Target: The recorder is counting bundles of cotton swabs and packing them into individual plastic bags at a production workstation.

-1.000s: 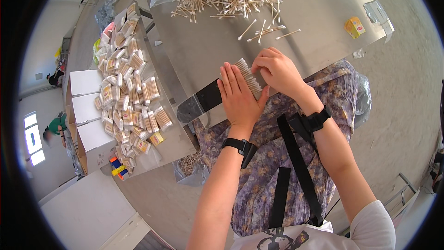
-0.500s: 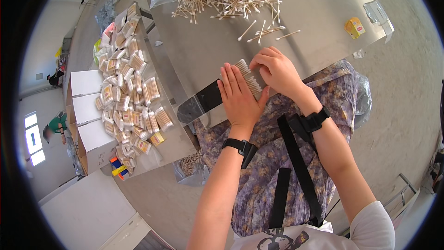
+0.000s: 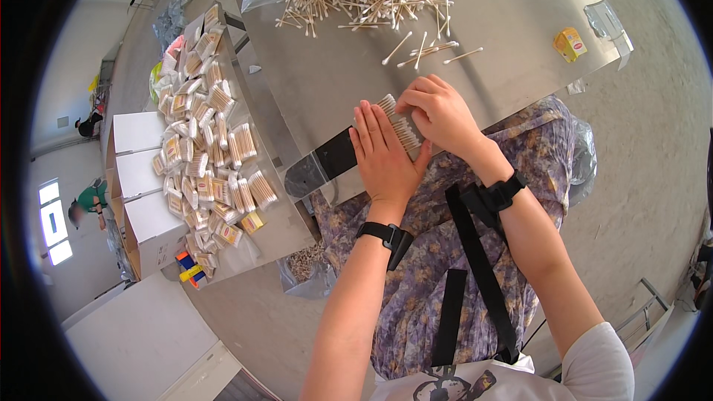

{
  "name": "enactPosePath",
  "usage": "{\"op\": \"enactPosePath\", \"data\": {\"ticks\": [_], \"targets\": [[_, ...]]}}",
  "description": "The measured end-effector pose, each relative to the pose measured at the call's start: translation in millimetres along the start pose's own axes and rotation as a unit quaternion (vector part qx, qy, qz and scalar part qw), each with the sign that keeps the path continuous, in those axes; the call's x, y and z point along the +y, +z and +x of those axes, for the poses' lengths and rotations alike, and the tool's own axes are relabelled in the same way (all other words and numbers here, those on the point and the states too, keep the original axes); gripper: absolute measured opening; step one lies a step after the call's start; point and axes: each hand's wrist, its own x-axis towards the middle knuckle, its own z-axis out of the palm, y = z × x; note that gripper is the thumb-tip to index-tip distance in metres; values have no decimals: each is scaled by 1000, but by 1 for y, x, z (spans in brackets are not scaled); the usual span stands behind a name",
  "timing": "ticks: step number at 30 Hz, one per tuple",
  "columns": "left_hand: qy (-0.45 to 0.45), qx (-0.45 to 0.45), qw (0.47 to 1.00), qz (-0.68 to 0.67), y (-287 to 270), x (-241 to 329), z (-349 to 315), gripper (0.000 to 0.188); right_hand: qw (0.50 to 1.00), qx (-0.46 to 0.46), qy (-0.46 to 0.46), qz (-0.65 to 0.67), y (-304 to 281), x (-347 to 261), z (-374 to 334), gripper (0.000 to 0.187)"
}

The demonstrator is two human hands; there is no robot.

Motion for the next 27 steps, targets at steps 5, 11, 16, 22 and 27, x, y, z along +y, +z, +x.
{"op": "enactPosePath", "data": {"ticks": [5,11,16,22,27], "targets": [[1,0,1000,2,0,0,0,92,999,-25,-2,-21,1,1,-1,8],[-1,-3,1000,-6,-1,0,0,95,998,56,-24,-2,17,-3,4,7],[-12,-24,999,-36,-1,-2,-1,100,994,81,-31,-59,20,-2,6,8],[7,11,988,-152,-11,-11,-12,100,976,163,25,-145,-4,17,11,7],[39,-80,992,-85,-22,-12,-22,97,973,196,21,-118,-5,8,10,22]]}}
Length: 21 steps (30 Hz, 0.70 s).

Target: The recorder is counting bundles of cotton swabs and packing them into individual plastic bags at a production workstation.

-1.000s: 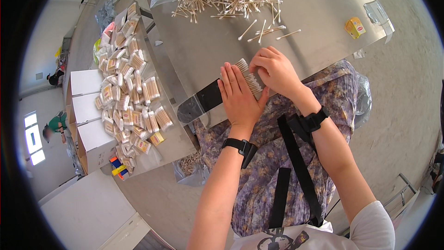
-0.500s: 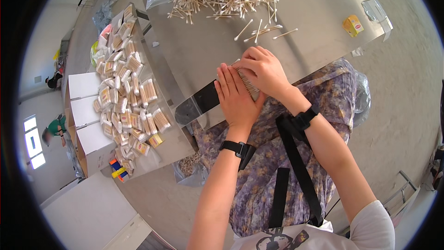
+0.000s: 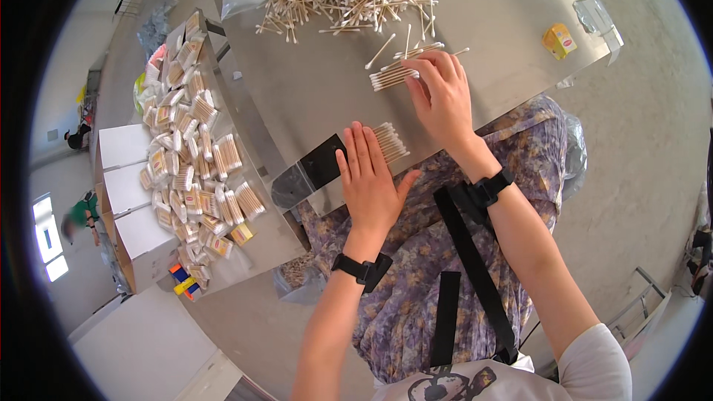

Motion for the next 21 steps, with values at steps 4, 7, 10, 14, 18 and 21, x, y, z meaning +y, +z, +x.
{"op": "enactPosePath", "data": {"ticks": [4,7,10,14,18,21], "targets": [[2,-34,999,14,-10,2,2,93,999,-36,-18,33,-5,-18,-9,32],[-19,20,996,-81,-21,-4,-3,82,998,-43,-10,43,-7,-23,-18,35],[-86,95,959,-251,-24,-19,-13,77,998,-47,11,35,-6,-26,-21,35],[-186,174,857,-448,-37,-26,-24,57,997,-79,-17,-6,5,-45,-21,38],[-199,221,811,-503,-33,-33,-35,50,985,-144,-46,-81,26,-68,-22,42],[-191,209,814,-507,-31,-36,-43,51,987,-136,-52,-68,27,-71,-18,34]]}}
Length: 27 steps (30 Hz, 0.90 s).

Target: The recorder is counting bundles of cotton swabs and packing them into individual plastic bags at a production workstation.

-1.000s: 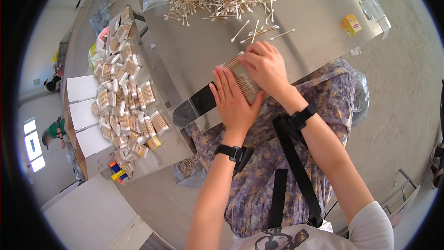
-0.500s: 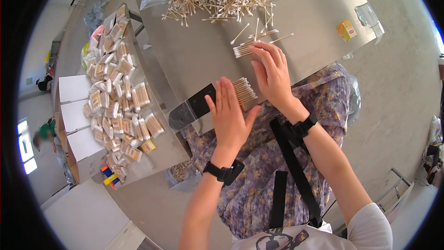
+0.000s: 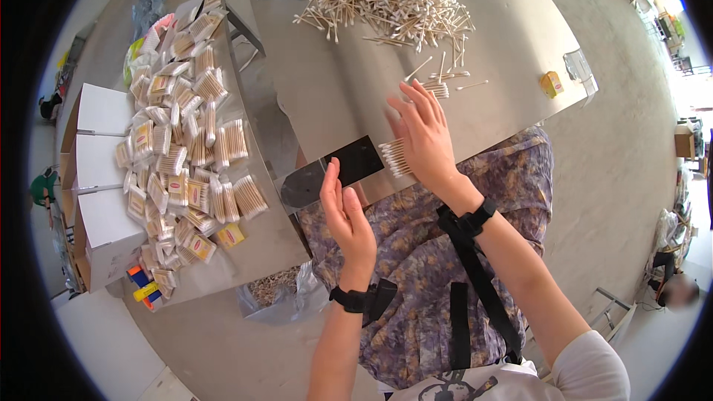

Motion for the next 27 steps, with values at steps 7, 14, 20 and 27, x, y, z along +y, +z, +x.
{"op": "enactPosePath", "data": {"ticks": [7,14,20,27], "targets": [[161,-158,927,298,30,4,7,79,993,-115,27,24,-38,8,-6,14],[192,-187,883,384,59,-21,2,95,977,-209,17,-20,-38,19,-8,6],[195,-176,880,395,63,-22,4,95,974,-224,0,-31,-39,19,-2,3],[205,-166,876,404,61,-25,3,94,949,-294,-54,-101,-38,20,7,7]]}}
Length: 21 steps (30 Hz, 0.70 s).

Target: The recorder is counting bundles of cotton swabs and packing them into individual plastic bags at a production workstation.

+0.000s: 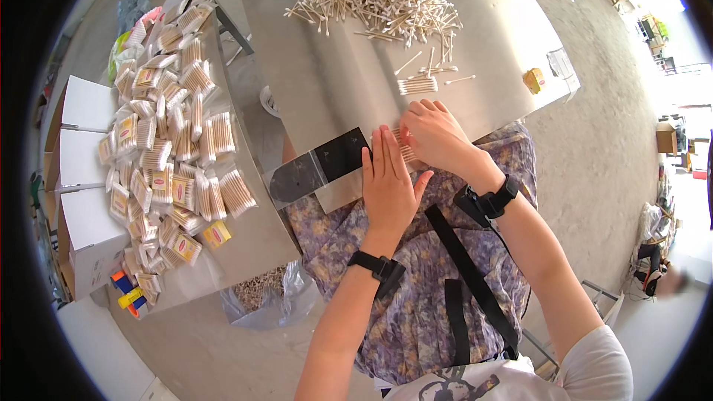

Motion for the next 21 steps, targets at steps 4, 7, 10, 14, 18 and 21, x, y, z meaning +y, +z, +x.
{"op": "enactPosePath", "data": {"ticks": [4,7,10,14,18,21], "targets": [[3,0,1000,-7,4,1,1,97,997,4,8,-79,-21,5,-15,9],[3,-1,1000,-2,6,-3,-1,97,994,26,84,-71,-54,25,-51,9],[11,12,1000,4,6,-6,-1,95,973,99,204,-33,-88,62,-110,7],[12,19,1000,7,7,-7,-2,94,915,98,388,-49,-110,113,-205,11],[16,24,1000,-3,9,-7,-2,94,886,76,442,-114,-103,142,-271,18],[21,29,999,-6,8,-6,-1,95,890,132,433,-54,-93,144,-270,21]]}}
